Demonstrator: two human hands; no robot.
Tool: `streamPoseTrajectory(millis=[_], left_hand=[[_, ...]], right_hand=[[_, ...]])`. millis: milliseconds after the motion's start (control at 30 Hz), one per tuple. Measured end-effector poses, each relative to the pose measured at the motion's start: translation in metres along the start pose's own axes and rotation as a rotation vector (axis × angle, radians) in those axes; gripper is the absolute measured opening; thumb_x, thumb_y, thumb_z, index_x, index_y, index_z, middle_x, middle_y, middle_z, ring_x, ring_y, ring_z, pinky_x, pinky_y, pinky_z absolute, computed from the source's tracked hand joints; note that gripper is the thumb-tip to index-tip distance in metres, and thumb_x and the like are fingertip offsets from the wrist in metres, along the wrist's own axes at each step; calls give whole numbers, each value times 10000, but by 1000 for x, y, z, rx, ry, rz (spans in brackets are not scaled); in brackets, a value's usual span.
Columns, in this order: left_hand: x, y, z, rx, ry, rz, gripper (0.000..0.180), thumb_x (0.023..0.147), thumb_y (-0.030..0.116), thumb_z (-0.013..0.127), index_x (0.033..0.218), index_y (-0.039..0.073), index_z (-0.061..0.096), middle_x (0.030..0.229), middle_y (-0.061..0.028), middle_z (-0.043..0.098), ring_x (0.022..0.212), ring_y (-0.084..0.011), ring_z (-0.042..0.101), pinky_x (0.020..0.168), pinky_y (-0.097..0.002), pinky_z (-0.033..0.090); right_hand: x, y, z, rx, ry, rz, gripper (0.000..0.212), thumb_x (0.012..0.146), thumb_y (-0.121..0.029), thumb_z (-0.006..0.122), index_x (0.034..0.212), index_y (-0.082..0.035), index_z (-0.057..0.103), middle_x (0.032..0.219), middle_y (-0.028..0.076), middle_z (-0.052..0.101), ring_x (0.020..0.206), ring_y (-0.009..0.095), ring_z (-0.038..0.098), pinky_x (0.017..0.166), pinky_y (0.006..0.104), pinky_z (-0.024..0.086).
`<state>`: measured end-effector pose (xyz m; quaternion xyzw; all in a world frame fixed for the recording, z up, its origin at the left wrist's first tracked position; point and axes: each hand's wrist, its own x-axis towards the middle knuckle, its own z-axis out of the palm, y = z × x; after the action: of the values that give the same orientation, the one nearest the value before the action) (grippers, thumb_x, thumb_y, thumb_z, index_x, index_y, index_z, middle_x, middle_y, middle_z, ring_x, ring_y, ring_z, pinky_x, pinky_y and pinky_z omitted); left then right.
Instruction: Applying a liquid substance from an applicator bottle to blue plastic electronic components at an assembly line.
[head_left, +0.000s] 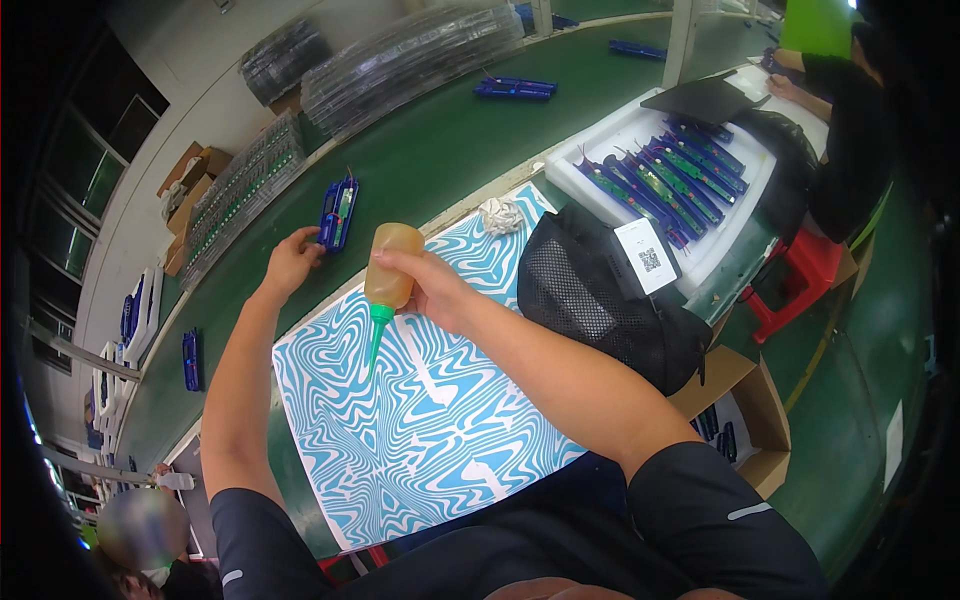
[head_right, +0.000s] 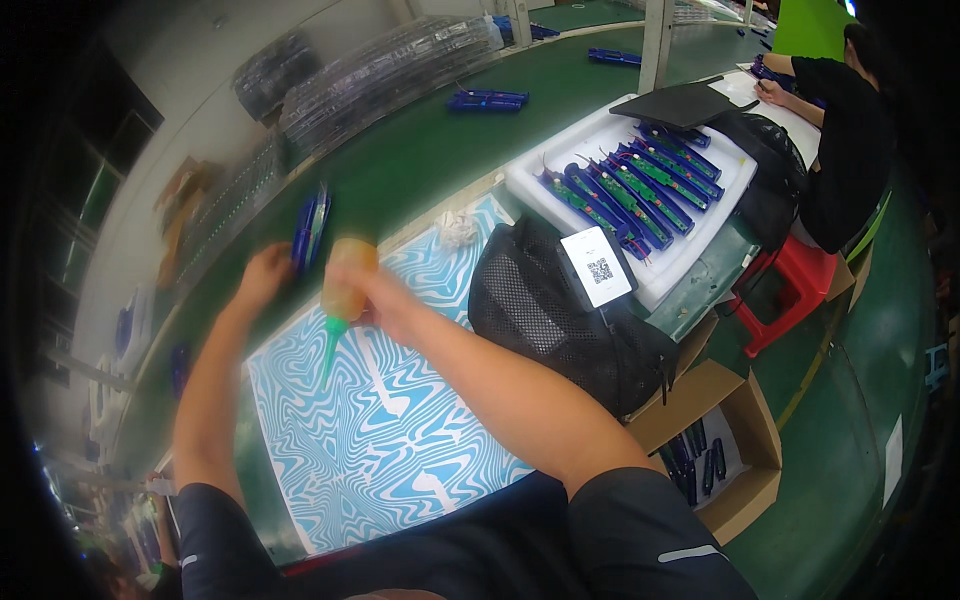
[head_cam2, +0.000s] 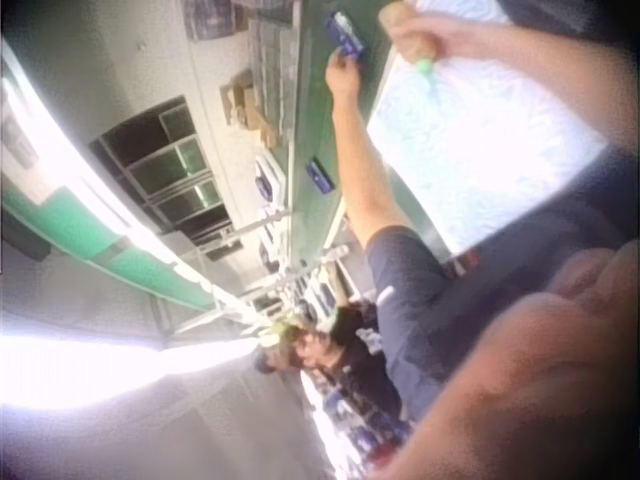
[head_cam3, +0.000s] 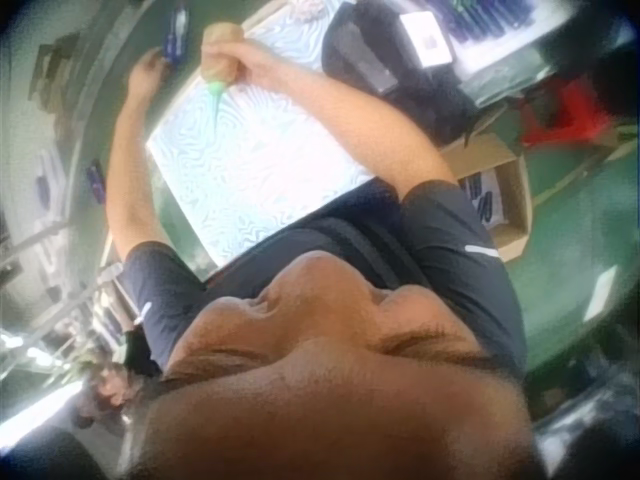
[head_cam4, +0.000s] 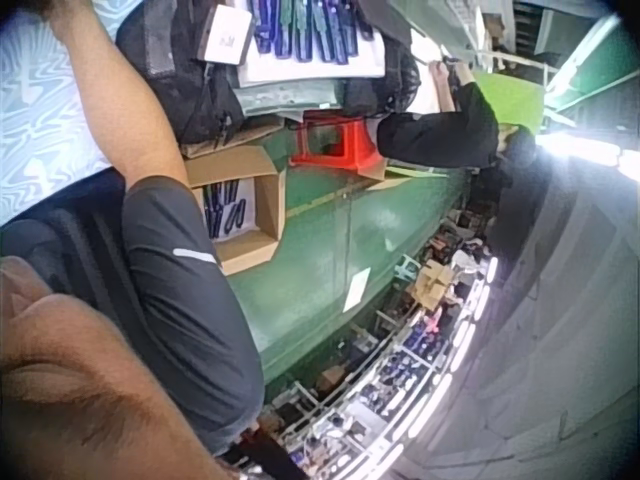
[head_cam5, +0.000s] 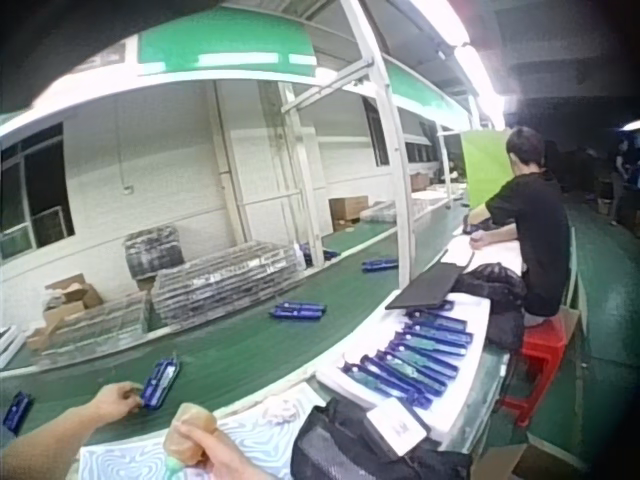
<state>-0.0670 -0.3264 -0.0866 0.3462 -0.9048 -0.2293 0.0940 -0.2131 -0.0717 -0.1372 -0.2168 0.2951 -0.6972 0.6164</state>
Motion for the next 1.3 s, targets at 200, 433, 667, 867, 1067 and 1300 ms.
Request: streamPoseTrajectory(millis=[200, 433, 667, 867, 1067, 1300], left_hand=[[9, 22, 1, -80, -35, 59, 379, 936, 100, 579, 1302, 12, 622, 949, -105, 744, 779, -175, 707, 744, -317, 548], [69, 105, -4, 12, -25, 245, 334, 934, 107, 576, 1244, 11, 655, 967, -108, 758, 748, -174, 718, 752, -324, 567], [135, 227, 57, 8, -190, 512, 424, 929, 121, 557, 1344, 39, 590, 1116, -119, 745, 903, -211, 713, 867, -355, 545], [192, 270, 137, -24, -135, 515, 531, 897, 51, 502, 1427, 70, 517, 1256, -150, 693, 1142, -331, 661, 987, -410, 502], [233, 287, 191, 136, -82, 517, 799, 849, 33, 498, 1591, 218, 265, 1379, -200, 605, 1258, -397, 580, 1061, -462, 441], [245, 300, 204, 339, -130, 412, 890, 849, 68, 528, 1620, 288, 143, 1419, -205, 572, 1274, -390, 572, 1052, -541, 424]], right_hand=[[1, 1, 5, -15, -13, -6, 590, 904, -432, 725, 1306, -79, 476, 1138, 89, 593, 1025, 199, 644, 811, 353, 562], [-2, 1, 7, -25, 31, 5, 635, 886, -445, 740, 1337, -94, 461, 1175, 104, 587, 1063, 218, 638, 845, 375, 567], [-1, 4, 7, 42, 112, -52, 628, 906, -392, 746, 1383, -114, 449, 1246, 101, 579, 1145, 228, 616, 898, 401, 561], [-1, 1, 7, 95, 131, -15, 641, 932, -345, 721, 1471, -203, 405, 1283, 42, 593, 1132, 204, 604, 872, 390, 533], [-3, -1, 8, 0, 78, -78, 632, 977, -445, 637, 1486, -160, 394, 1272, 54, 592, 1048, 168, 620, 806, 343, 552], [-22, -23, 13, -87, 123, 31, 744, 1039, -430, 533, 1601, -80, 193, 1613, 72, 324, 1454, 224, 357, 1134, 373, 365]])
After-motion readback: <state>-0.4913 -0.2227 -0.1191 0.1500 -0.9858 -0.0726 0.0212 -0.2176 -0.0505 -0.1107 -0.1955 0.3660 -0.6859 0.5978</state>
